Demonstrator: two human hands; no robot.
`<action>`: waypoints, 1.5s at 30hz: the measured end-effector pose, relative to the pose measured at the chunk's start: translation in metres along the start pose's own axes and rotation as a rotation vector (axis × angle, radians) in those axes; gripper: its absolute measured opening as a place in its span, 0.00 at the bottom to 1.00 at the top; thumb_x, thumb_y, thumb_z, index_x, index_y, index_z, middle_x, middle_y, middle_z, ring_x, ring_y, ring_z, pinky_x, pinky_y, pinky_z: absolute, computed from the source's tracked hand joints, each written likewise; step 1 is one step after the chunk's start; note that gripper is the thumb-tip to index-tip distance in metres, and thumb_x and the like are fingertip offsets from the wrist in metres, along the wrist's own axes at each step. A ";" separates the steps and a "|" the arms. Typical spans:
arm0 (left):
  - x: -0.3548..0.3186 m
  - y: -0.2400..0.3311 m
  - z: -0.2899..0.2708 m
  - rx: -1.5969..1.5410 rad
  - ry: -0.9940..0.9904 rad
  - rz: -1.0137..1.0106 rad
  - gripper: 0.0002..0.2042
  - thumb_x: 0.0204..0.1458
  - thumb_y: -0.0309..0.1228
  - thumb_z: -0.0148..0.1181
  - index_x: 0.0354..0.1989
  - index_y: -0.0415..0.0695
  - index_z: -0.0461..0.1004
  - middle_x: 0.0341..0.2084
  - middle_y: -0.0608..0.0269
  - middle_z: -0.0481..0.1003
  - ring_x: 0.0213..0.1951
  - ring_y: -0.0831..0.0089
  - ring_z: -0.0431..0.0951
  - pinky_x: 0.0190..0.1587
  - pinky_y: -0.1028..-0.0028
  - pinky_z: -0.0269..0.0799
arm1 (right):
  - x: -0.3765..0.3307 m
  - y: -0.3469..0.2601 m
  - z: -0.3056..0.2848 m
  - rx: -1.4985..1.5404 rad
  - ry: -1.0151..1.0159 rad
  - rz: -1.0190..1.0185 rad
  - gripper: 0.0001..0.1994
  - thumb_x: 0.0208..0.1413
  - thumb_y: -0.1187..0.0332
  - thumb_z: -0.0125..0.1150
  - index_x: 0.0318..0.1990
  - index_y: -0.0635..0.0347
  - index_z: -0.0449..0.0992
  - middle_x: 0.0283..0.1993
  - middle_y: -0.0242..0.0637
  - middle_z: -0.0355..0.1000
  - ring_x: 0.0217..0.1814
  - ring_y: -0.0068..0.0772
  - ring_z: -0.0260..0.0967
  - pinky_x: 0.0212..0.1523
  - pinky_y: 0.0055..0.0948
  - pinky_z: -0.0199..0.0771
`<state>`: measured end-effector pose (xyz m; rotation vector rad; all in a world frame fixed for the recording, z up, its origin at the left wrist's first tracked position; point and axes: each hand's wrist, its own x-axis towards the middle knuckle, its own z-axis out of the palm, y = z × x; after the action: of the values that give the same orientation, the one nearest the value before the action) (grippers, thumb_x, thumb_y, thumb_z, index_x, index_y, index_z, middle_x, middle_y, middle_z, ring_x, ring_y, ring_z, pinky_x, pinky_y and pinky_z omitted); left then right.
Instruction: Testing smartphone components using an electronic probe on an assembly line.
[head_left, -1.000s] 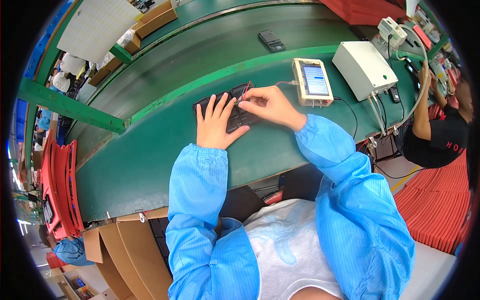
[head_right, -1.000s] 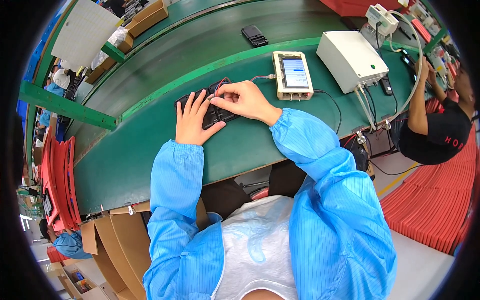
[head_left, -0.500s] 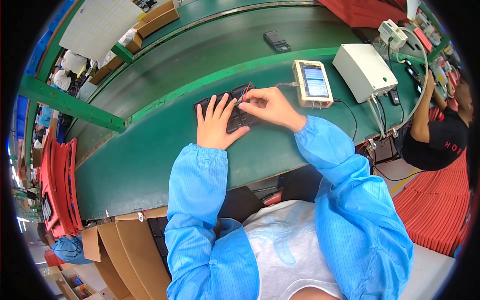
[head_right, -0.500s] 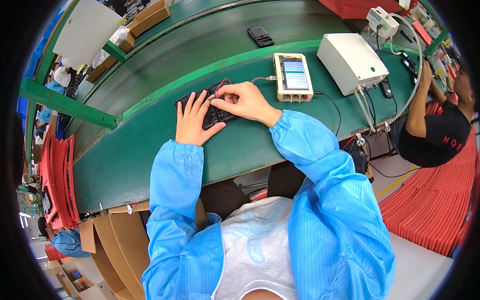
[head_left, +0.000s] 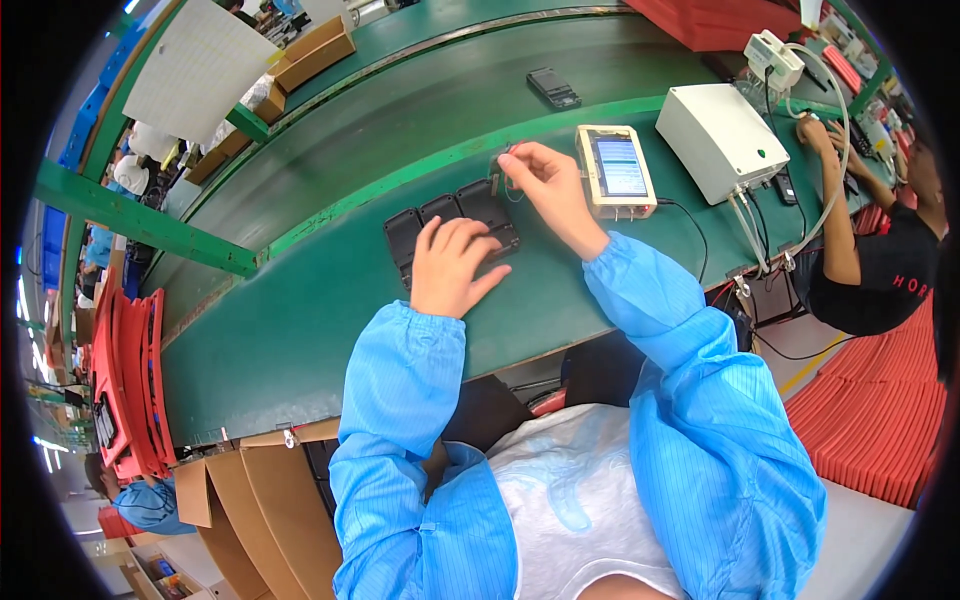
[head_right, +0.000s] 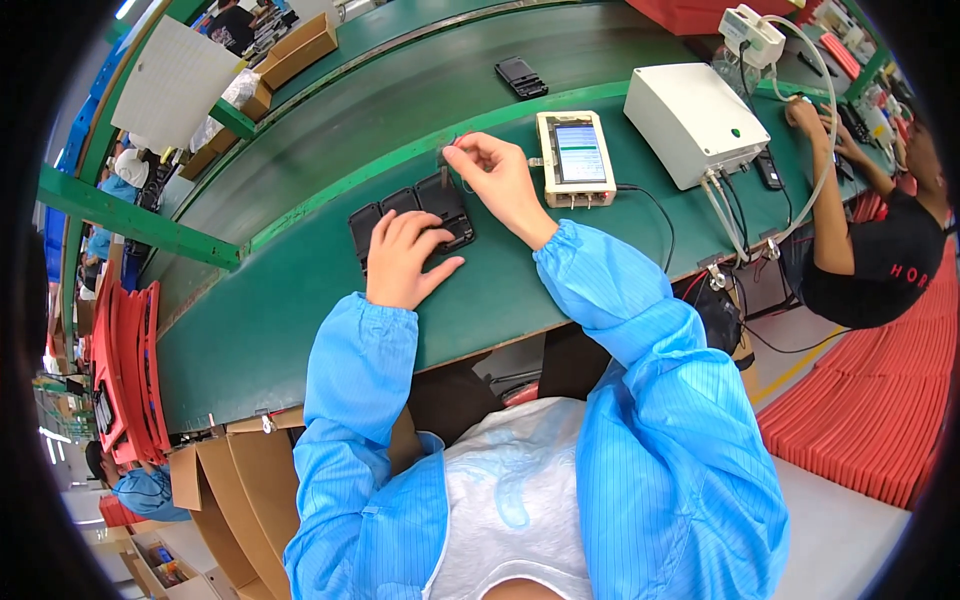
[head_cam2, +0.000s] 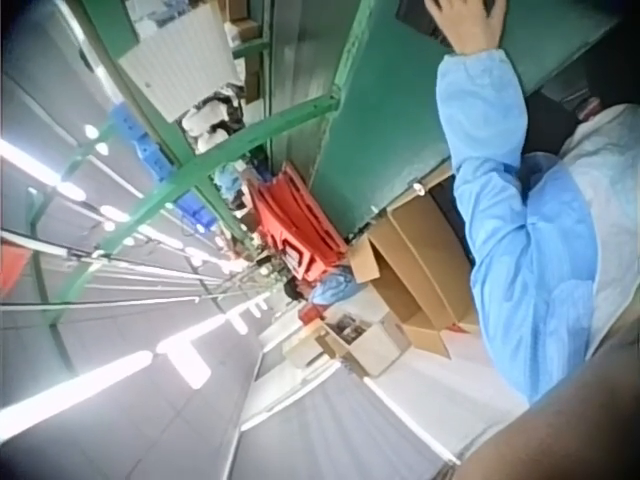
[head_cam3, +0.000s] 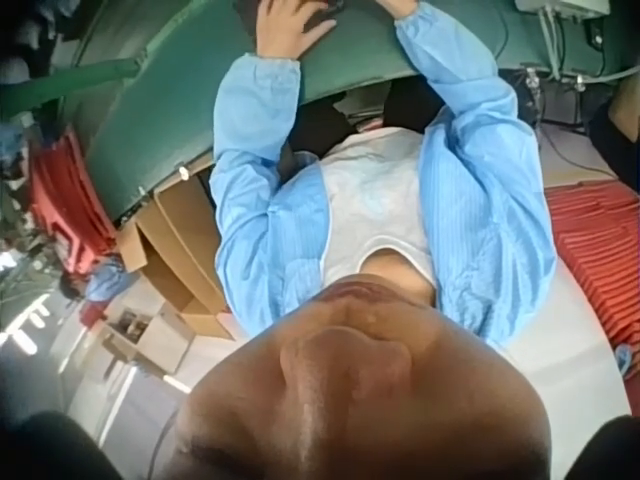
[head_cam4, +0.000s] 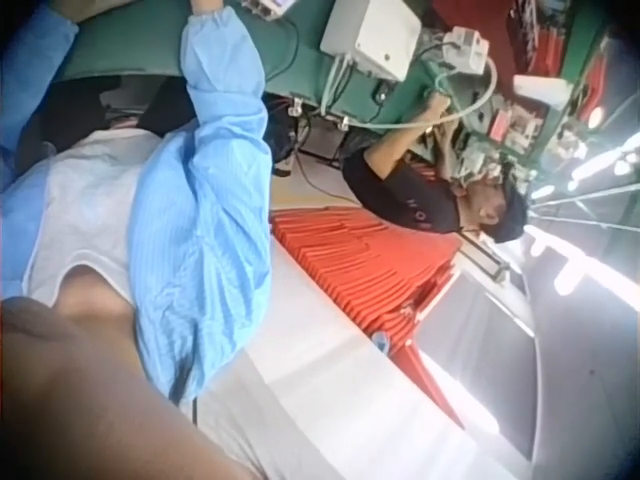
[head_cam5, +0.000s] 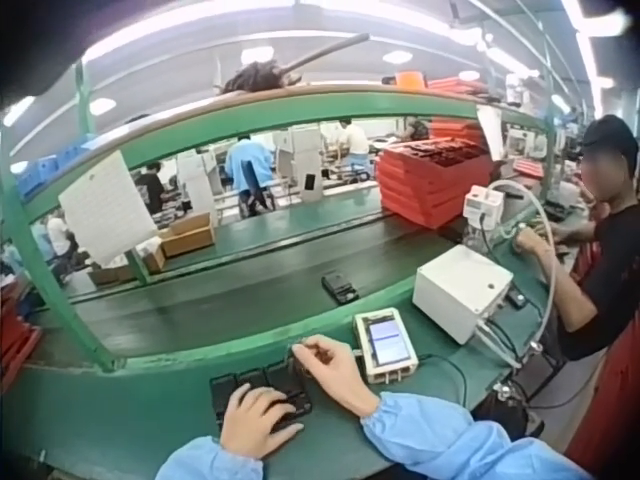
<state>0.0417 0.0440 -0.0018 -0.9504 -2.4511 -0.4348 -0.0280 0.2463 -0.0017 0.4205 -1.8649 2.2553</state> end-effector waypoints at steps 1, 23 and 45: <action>0.004 0.000 0.000 0.004 -0.012 -0.001 0.13 0.44 0.40 0.74 0.36 0.53 0.79 0.44 0.70 0.75 0.54 0.67 0.74 0.63 0.54 0.63 | 0.000 -0.001 -0.001 0.010 0.021 -0.019 0.06 0.65 0.70 0.65 0.42 0.64 0.79 0.37 0.26 0.77 0.37 0.13 0.71 0.38 0.17 0.70; -0.007 -0.075 -0.043 -0.034 -0.369 -0.283 0.45 0.41 0.56 0.75 0.69 0.52 0.67 0.71 0.52 0.60 0.73 0.49 0.57 0.72 0.44 0.51 | -0.001 0.003 0.006 -0.020 0.015 -0.069 0.08 0.63 0.69 0.67 0.39 0.66 0.80 0.25 0.22 0.72 0.26 0.08 0.62 0.26 0.17 0.61; 0.014 -0.027 0.012 -0.050 -0.007 -0.243 0.41 0.44 0.57 0.72 0.65 0.47 0.70 0.68 0.55 0.65 0.72 0.55 0.59 0.72 0.47 0.55 | -0.008 0.013 0.008 -0.100 -0.140 -0.039 0.07 0.61 0.71 0.68 0.40 0.68 0.83 0.32 0.25 0.74 0.33 0.11 0.66 0.33 0.17 0.65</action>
<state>0.0100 0.0375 -0.0074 -0.6749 -2.5831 -0.5775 -0.0234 0.2364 -0.0151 0.6071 -2.0076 2.1474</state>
